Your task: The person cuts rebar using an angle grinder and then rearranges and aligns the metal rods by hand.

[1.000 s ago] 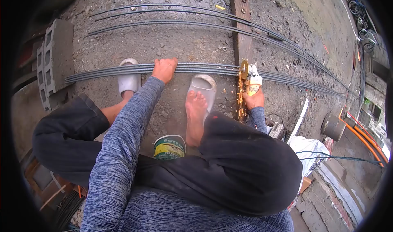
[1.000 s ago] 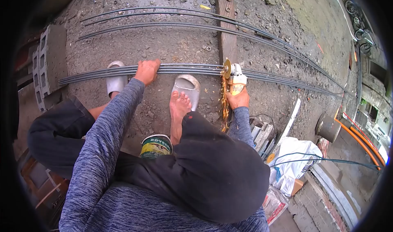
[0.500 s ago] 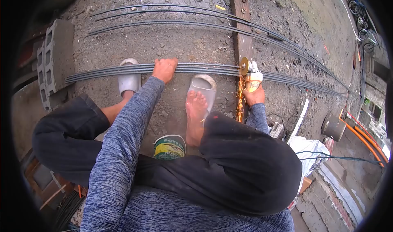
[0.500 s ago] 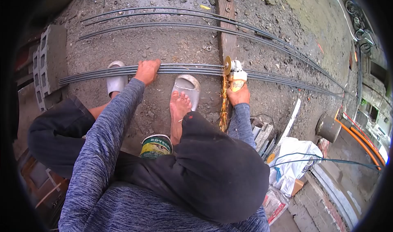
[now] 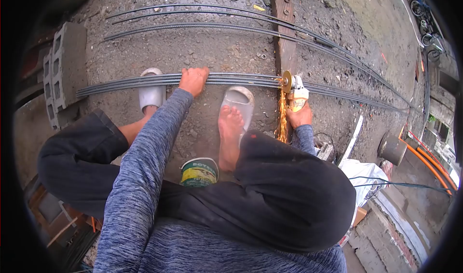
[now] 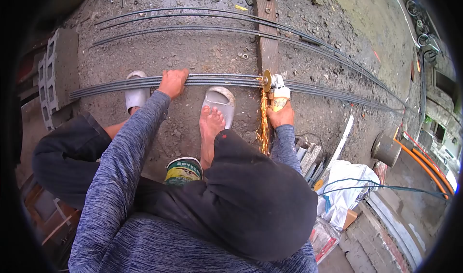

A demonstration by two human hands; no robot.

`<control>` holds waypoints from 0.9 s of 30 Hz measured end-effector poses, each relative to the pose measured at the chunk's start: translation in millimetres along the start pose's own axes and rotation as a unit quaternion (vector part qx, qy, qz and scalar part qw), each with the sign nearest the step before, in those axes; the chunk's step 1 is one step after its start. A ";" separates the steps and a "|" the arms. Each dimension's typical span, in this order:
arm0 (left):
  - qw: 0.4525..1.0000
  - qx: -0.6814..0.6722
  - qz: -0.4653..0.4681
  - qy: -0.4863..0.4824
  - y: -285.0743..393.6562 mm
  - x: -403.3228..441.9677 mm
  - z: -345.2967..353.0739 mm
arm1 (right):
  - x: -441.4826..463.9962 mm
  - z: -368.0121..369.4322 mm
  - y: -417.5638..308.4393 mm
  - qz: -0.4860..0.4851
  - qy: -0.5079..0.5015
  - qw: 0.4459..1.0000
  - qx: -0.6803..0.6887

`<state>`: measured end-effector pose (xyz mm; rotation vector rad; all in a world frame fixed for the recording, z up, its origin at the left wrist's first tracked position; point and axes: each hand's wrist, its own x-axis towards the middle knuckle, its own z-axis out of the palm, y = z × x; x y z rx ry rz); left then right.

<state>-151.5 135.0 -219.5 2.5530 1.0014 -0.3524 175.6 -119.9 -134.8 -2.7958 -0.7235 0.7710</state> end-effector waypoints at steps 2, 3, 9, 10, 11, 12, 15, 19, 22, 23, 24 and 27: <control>1.000 -0.003 -0.001 -0.006 0.7 0.9 -1.6 | -1.1 -1.3 0.9 0.002 -0.003 1.000 0.000; 1.000 -0.004 -0.001 -0.005 1.2 1.0 -2.5 | -1.9 -2.0 3.3 0.000 -0.007 1.000 0.003; 1.000 -0.013 -0.006 -0.002 2.7 0.5 -6.1 | -14.8 -4.2 10.8 -0.018 -0.016 1.000 -0.015; 1.000 -0.013 -0.006 0.004 2.6 0.5 -5.4 | -16.2 -4.6 11.6 -0.020 -0.017 0.999 -0.022; 1.000 -0.016 -0.003 0.012 2.6 0.5 -4.5 | -18.3 -4.8 11.4 -0.014 -0.014 1.000 -0.019; 1.000 -0.019 -0.001 0.019 2.4 0.3 -4.4 | -20.9 -4.8 9.5 -0.007 -0.012 1.000 -0.015; 0.999 -0.025 0.002 0.028 1.3 -0.3 -4.3 | -21.9 0.3 15.5 -0.005 -0.010 1.000 -0.007; 0.999 -0.025 0.004 0.029 1.4 1.0 -5.3 | -22.9 1.7 19.0 -0.018 0.000 1.000 0.003; 0.999 -0.019 0.003 0.029 1.3 1.0 -4.8 | -31.2 -3.3 7.6 -0.008 0.009 1.000 -0.017; 0.999 -0.019 0.005 0.036 1.2 1.0 -4.4 | -30.5 -2.0 8.8 -0.002 0.009 1.000 -0.016; 0.999 -0.020 0.007 0.043 0.9 0.6 -3.4 | -29.1 0.5 10.7 0.004 0.008 1.000 -0.015; 0.999 -0.020 0.004 0.026 0.8 0.2 -3.3 | -25.4 4.8 11.7 0.009 0.009 1.000 -0.010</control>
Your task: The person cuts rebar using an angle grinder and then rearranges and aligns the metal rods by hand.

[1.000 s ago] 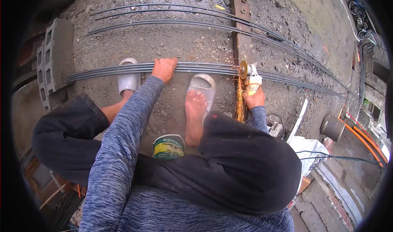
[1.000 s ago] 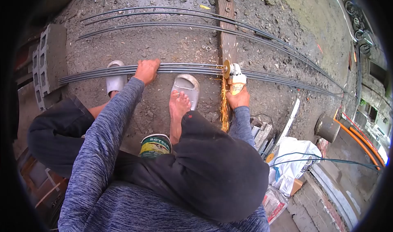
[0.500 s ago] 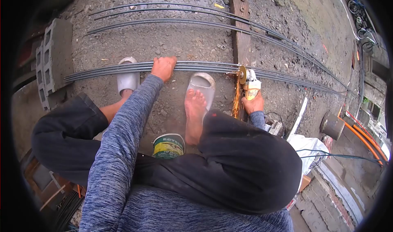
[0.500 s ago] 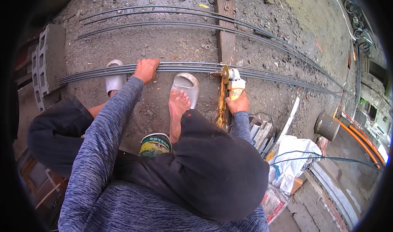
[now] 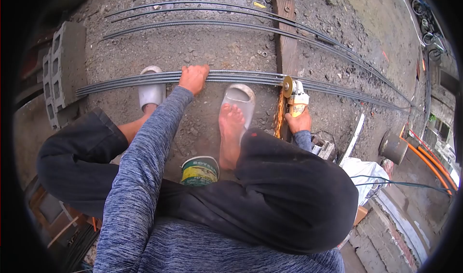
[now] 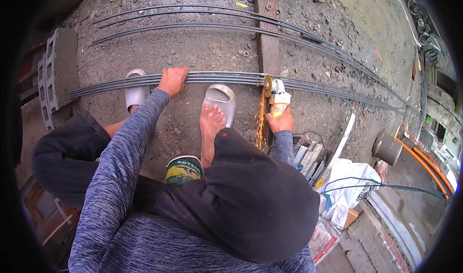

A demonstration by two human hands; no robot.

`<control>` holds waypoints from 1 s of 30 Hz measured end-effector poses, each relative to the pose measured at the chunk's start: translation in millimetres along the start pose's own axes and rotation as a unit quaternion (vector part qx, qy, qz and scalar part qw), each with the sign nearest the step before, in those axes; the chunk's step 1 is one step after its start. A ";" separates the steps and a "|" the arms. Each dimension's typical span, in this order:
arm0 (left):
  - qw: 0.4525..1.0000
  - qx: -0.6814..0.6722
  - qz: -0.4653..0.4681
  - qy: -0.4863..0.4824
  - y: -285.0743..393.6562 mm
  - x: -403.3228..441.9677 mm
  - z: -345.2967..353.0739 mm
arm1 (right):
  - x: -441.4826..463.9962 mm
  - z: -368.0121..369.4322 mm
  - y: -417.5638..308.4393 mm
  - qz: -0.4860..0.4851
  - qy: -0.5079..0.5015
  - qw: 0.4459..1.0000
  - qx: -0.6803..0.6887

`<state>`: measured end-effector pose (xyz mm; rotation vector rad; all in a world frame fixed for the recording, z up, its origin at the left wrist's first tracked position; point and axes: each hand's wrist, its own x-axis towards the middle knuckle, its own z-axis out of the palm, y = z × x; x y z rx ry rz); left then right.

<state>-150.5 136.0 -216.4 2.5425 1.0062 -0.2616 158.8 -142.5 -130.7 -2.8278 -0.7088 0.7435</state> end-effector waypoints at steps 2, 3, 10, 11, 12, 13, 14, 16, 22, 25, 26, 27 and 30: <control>1.000 0.000 -0.003 -0.007 1.0 0.2 -2.8 | 4.9 -0.4 -4.4 0.002 -0.004 1.000 0.003; 1.000 0.000 -0.002 -0.002 0.8 -0.4 -2.1 | 6.5 -3.2 -10.0 0.004 -0.009 1.000 0.004; 1.000 0.016 0.002 0.005 -0.4 0.8 2.1 | 18.5 -2.4 -12.3 0.003 -0.014 1.000 0.027; 1.000 0.020 0.001 0.002 0.5 0.4 2.8 | 15.7 -5.4 -12.9 0.000 -0.016 0.999 0.032; 1.000 0.024 0.000 -0.001 1.0 -0.1 2.2 | 12.4 -8.5 -15.6 -0.004 -0.018 0.999 0.038; 1.000 0.028 -0.001 -0.004 1.2 -0.9 1.4 | 11.6 -7.6 -12.5 -0.004 -0.016 0.999 0.032; 1.000 0.028 -0.001 -0.011 1.7 -1.7 0.5 | 10.7 -5.2 -7.4 -0.003 -0.014 1.000 0.028; 0.999 0.026 -0.005 -0.021 1.1 1.1 -1.5 | 12.4 -1.8 -3.9 -0.001 -0.012 1.000 0.023; 1.000 -0.008 0.008 0.024 -1.3 -0.2 2.0 | 8.2 1.1 7.0 -0.020 -0.010 1.000 0.014; 0.999 -0.005 0.013 0.032 -1.9 -0.5 4.1 | 4.9 0.9 7.6 -0.016 -0.011 1.000 0.004; 1.000 -0.006 0.011 0.026 -2.5 -0.4 4.4 | 4.2 1.9 10.1 -0.017 -0.010 1.000 0.004; 1.000 -0.007 0.010 0.020 -2.5 -0.1 3.8 | 1.6 1.1 8.0 -0.016 -0.008 1.000 0.005; 1.000 -0.006 0.011 0.028 -1.3 -0.9 4.0 | -2.6 -3.0 -4.7 0.002 -0.003 1.000 -0.016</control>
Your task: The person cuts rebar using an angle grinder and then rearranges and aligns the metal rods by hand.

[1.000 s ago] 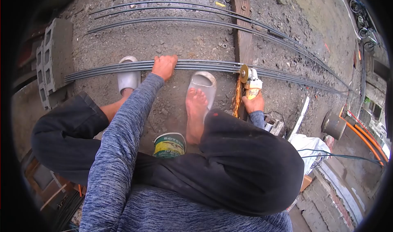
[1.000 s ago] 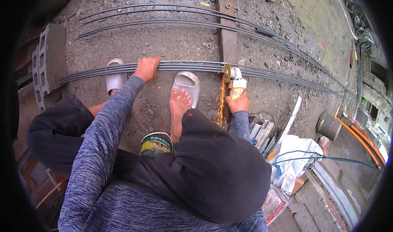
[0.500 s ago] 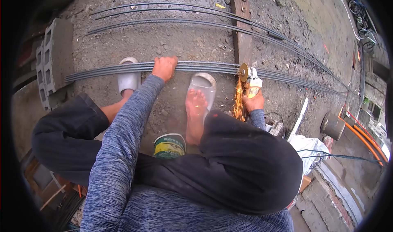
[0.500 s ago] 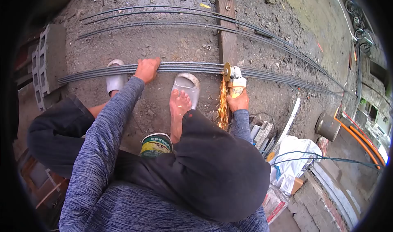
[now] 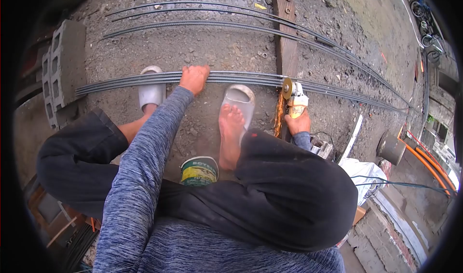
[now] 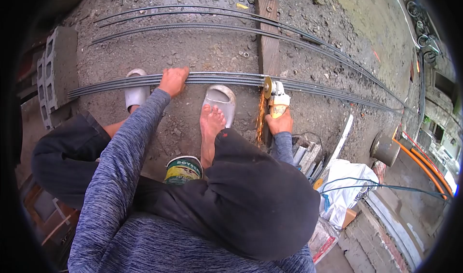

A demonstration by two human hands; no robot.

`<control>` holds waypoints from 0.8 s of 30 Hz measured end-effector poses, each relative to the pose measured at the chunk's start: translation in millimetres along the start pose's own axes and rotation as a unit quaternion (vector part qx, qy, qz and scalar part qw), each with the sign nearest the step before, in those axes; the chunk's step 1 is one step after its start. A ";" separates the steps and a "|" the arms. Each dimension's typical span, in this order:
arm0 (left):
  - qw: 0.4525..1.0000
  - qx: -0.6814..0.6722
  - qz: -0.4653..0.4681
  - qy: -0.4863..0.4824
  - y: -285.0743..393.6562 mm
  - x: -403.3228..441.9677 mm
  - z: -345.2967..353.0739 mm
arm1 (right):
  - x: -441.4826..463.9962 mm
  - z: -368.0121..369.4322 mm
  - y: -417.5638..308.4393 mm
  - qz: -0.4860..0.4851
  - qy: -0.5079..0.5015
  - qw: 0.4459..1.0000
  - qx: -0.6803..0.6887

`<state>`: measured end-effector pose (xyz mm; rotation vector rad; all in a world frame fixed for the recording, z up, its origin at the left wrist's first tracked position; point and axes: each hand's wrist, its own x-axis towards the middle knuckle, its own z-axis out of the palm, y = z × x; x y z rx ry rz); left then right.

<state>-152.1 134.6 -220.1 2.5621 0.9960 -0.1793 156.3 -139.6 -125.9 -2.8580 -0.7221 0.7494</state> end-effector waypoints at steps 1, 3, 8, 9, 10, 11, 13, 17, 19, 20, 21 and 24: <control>1.000 0.002 0.001 0.007 -0.6 -0.3 1.2 | 1.4 -0.1 -1.5 0.006 -0.001 1.000 0.006; 1.000 0.002 0.002 0.004 -1.2 0.4 2.3 | 8.7 0.6 -6.3 0.014 -0.003 1.000 0.018; 0.998 0.016 -0.018 -0.059 2.1 2.8 -7.1 | 32.7 5.6 -14.5 -0.016 0.027 0.999 0.031; 0.998 0.021 -0.020 -0.061 2.9 3.1 -7.4 | 35.6 5.3 -14.6 -0.013 0.026 0.999 0.027; 0.997 0.024 -0.021 -0.063 3.5 3.3 -7.7 | 37.8 5.2 -14.1 -0.009 0.025 0.999 0.022; 0.998 0.027 -0.019 -0.055 3.4 3.2 -8.0 | 39.8 4.5 -12.9 -0.010 0.015 1.000 0.024; 0.999 0.032 -0.015 -0.040 3.8 0.2 -4.9 | 36.1 -3.4 -18.0 -0.009 -0.008 1.000 0.025; 1.000 0.010 -0.006 -0.026 0.6 0.8 -0.5 | 33.8 -3.4 -12.6 -0.002 -0.010 1.000 0.001; 0.999 0.007 -0.012 -0.043 1.2 2.1 -4.3 | 25.7 -8.9 -18.9 -0.002 -0.013 1.000 0.015; 0.999 0.007 -0.011 -0.038 1.8 2.1 -6.0 | 23.2 -10.0 -19.7 -0.004 -0.012 1.000 0.017; 0.999 0.006 -0.011 -0.034 2.0 1.4 -6.1 | 20.9 -11.1 -20.1 -0.005 -0.012 1.000 0.018; 0.999 0.015 -0.013 -0.032 2.1 0.9 -6.0 | 14.0 -9.1 -11.4 -0.026 -0.006 0.999 0.020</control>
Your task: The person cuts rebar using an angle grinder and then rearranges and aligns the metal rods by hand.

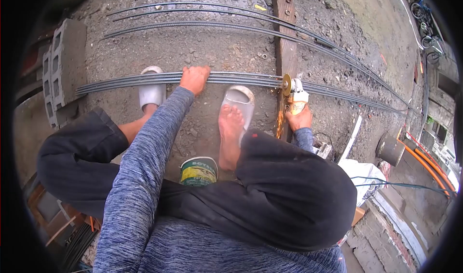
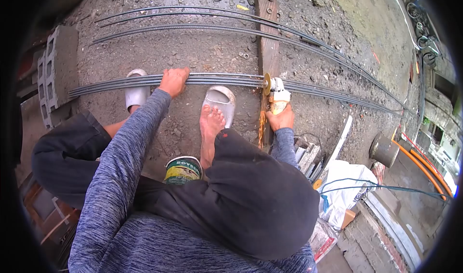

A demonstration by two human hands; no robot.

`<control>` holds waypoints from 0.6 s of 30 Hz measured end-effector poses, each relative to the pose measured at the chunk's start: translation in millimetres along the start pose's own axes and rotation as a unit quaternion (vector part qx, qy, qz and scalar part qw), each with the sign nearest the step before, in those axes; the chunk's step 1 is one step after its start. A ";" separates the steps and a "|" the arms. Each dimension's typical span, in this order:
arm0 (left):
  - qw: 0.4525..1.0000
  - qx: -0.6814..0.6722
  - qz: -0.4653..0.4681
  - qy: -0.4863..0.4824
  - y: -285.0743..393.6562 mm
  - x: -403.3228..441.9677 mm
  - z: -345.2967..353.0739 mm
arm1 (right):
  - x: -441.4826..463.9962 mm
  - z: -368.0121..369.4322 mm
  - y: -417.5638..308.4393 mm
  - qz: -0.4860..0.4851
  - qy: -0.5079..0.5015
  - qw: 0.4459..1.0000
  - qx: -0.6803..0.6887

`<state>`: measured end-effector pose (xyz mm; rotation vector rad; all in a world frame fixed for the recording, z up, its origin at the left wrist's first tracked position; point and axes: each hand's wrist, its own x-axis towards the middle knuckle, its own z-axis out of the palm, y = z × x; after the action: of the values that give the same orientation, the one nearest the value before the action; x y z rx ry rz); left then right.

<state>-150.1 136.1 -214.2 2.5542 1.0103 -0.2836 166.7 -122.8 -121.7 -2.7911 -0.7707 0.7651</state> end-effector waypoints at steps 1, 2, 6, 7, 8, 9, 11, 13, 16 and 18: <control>1.000 0.004 -0.002 -0.001 0.5 0.5 0.5 | -2.0 0.5 4.1 -0.009 0.003 1.000 -0.001; 1.000 -0.002 -0.002 -0.002 -0.3 1.4 1.0 | -3.2 1.2 7.0 -0.003 -0.003 1.000 -0.006; 1.000 -0.013 0.002 -0.005 -0.5 1.7 -0.4 | -17.0 0.1 8.1 0.020 -0.007 1.000 -0.009; 1.000 -0.012 0.002 -0.004 -0.4 0.9 -0.1 | -20.0 -0.2 6.7 0.024 -0.004 1.000 -0.007; 1.000 -0.012 0.002 -0.007 -0.4 0.9 0.0 | -20.7 1.0 8.1 0.025 -0.002 1.000 -0.015; 1.000 -0.011 0.001 -0.011 -0.6 1.4 0.1 | -20.8 2.7 9.6 0.026 0.000 0.999 -0.023; 1.000 -0.011 0.002 -0.008 -1.5 1.1 0.9 | -19.7 4.3 8.7 0.032 -0.004 0.999 -0.023; 1.000 -0.012 0.008 0.002 -1.5 -0.5 3.4 | -20.2 -0.1 2.2 0.042 -0.016 0.999 -0.010; 1.000 0.003 0.008 0.002 -4.1 2.8 8.3 | -13.5 5.5 8.5 0.046 -0.011 0.999 -0.017; 1.000 0.004 0.010 0.010 -4.6 2.2 7.8 | -10.8 7.9 10.5 0.036 -0.003 0.999 -0.016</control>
<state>-152.1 137.3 -223.3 2.5769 0.9931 -0.2589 159.3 -137.3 -126.5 -2.8609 -0.6927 0.7797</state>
